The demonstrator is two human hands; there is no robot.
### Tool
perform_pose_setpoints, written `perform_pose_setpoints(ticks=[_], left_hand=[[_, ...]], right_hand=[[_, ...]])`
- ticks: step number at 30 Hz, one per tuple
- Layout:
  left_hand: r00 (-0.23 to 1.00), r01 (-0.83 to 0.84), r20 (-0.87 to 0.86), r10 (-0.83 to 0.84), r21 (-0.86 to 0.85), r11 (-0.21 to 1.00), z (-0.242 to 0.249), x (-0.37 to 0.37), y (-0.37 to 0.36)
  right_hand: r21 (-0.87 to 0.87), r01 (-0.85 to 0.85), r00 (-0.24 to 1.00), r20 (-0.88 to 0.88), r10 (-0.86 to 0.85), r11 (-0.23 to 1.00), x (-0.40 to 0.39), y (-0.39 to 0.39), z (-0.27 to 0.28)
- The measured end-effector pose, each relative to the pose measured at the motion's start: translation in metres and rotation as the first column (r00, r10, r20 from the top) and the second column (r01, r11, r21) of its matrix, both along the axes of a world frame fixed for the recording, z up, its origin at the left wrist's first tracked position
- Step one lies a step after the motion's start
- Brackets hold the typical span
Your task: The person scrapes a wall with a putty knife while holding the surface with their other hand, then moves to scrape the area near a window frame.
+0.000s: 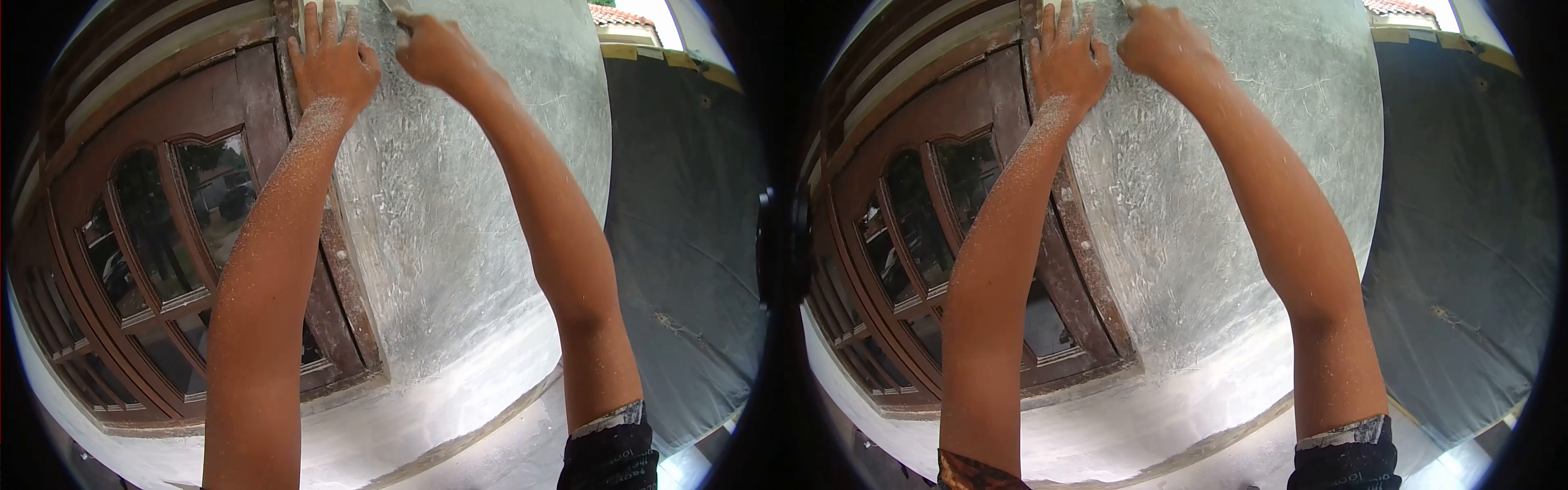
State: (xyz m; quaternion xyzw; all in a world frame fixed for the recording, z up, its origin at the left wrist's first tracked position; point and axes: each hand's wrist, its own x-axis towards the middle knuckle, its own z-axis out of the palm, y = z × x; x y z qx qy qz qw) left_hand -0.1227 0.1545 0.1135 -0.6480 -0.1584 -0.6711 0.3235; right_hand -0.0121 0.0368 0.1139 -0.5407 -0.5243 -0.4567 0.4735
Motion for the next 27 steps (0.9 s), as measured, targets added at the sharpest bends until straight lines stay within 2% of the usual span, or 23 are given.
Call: perform_pose_setpoints(ticks=[1,3,5,7,9,13,15,17,18,21,23,25,27], left_hand=[[1.000,0.001,0.001,-0.001,0.002,1.000,0.001,0.000,-0.001],[1.000,-0.030,-0.006,0.030,-0.023,0.999,0.001,0.000,-0.002],[0.999,-0.011,0.030,0.010,0.031,0.999,0.002,0.004,0.006],[0.998,0.001,0.058,-0.005,0.085,0.996,0.001,0.003,0.003],[0.998,-0.054,-0.015,0.054,-0.039,0.998,0.000,-0.001,-0.002],[0.997,-0.076,-0.019,0.076,-0.043,0.996,0.001,0.002,0.004],[0.986,-0.161,0.071,0.152,0.146,0.976,0.003,0.006,0.015],[0.986,-0.157,0.073,0.147,0.152,0.976,0.005,0.008,0.019],[0.987,-0.153,0.072,0.144,0.150,0.977,0.003,0.008,0.020],[0.985,-0.150,0.102,0.135,0.149,0.977,0.002,0.012,0.021],[0.985,-0.155,0.102,0.140,0.148,0.977,0.002,0.012,0.022],[0.984,-0.160,0.105,0.145,0.149,0.976,0.003,0.008,0.010],[0.995,-0.097,0.000,0.097,-0.017,0.995,0.002,0.001,0.000]], right_hand=[[-0.060,0.033,0.997,-0.064,-0.037,0.998,-0.006,-0.007,-0.010],[-0.050,0.095,0.994,-0.045,-0.097,0.994,0.000,-0.001,-0.016],[-0.022,-0.001,0.999,-0.040,0.000,1.000,0.003,-0.001,-0.007],[0.001,-0.026,1.000,-0.012,0.026,1.000,0.009,0.002,0.009],[0.024,-0.052,0.998,0.021,0.052,0.998,0.008,0.001,0.012],[-0.091,0.062,0.997,-0.040,-0.066,0.994,0.002,-0.010,-0.016],[-0.115,0.106,0.993,-0.035,-0.110,0.988,0.003,-0.012,-0.008],[-0.087,-0.016,0.998,-0.059,0.011,0.996,0.003,-0.016,0.010],[-0.089,-0.020,0.998,-0.061,0.015,0.996,0.005,-0.014,0.011],[-0.026,-0.012,1.000,0.004,0.012,1.000,0.006,-0.007,0.004],[-0.096,0.081,0.996,-0.023,-0.084,0.992,0.003,-0.011,-0.014],[-0.124,0.087,0.995,-0.036,-0.092,0.988,0.002,-0.011,-0.007],[-0.033,-0.058,0.998,-0.028,0.057,0.998,0.008,-0.005,0.009]])
